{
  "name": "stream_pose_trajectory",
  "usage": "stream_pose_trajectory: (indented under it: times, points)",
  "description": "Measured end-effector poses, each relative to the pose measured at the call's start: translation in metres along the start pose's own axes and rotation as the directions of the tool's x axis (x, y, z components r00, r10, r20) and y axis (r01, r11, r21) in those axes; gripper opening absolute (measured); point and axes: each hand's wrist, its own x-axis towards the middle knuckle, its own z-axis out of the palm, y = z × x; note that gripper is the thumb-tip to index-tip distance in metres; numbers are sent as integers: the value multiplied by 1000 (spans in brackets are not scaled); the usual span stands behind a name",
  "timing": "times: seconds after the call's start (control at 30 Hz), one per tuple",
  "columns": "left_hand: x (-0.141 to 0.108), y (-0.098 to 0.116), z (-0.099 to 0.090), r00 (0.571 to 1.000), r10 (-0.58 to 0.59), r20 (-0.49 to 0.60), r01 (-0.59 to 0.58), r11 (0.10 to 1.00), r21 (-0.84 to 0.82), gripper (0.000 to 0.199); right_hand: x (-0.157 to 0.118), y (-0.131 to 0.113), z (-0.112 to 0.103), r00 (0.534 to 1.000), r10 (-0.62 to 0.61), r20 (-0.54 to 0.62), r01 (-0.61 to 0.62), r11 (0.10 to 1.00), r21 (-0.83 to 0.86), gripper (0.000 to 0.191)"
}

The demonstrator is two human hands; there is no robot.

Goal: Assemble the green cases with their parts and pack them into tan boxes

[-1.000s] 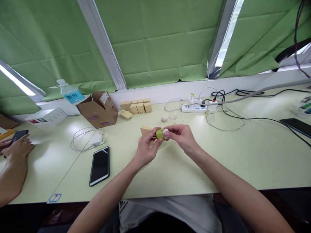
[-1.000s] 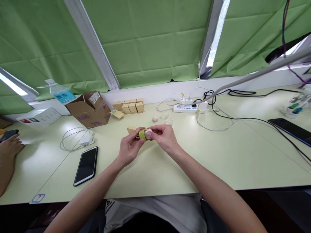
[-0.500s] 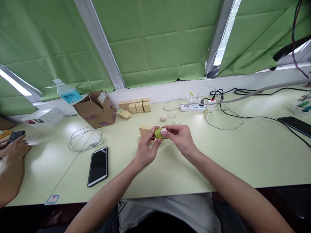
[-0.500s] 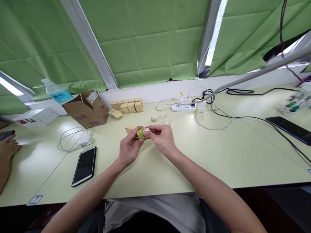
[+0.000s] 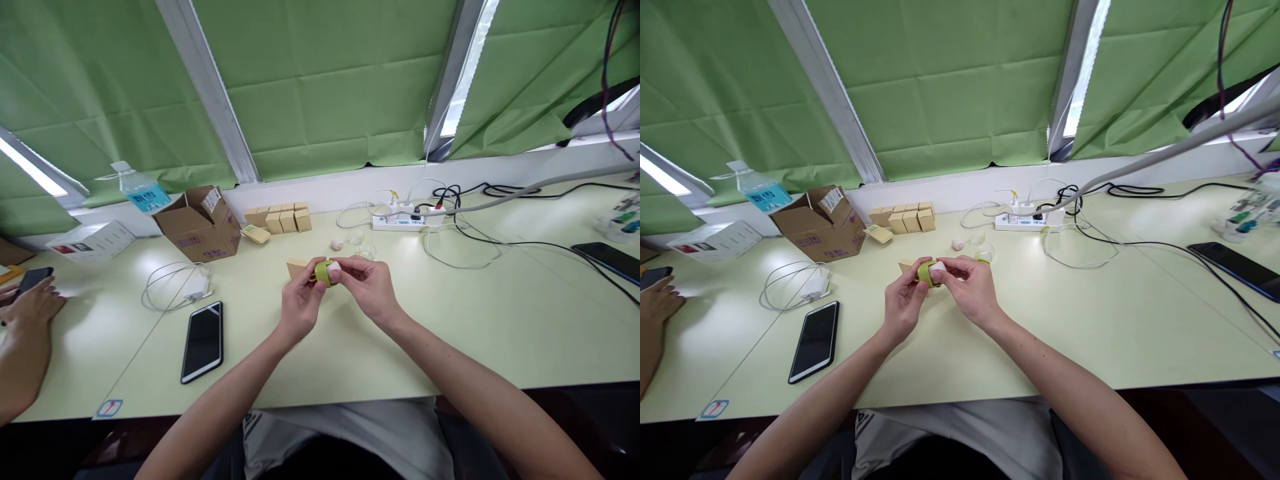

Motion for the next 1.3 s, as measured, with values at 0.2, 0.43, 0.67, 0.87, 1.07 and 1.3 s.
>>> stream_pose_trajectory:
  times: [0.2, 0.43, 0.67, 0.87, 1.07, 1.3]
  points:
    - [1, 0, 0, 999, 24, 37, -24, 1000, -9, 50, -2, 0, 1, 999, 6, -32, -5, 1000, 11, 45]
    - [1, 3, 5, 997, 31, 65, -29, 999, -26, 45, -6, 2, 5, 996, -42, -72, 41, 999, -16, 40]
    - [4, 2, 0, 998, 60, 23, -59, 997, -42, 43, -5, -11, -1, 998, -57, -20, 54, 990, -129, 41]
    - [3, -1, -5, 997, 28, 71, -25, 999, -40, 46, -3, -23, -10, 996, -74, 52, 86, 957, -278, 23]
    - [2, -3, -7, 998, 35, 60, -38, 998, 54, 47, -3, -22, -9, 995, -51, 83, 76, 942, -326, 19]
    - [6, 2, -6, 999, -49, -9, 48, 998, -29, 47, -2, -13, -8, 995, -15, 99, 37, 973, -227, 32]
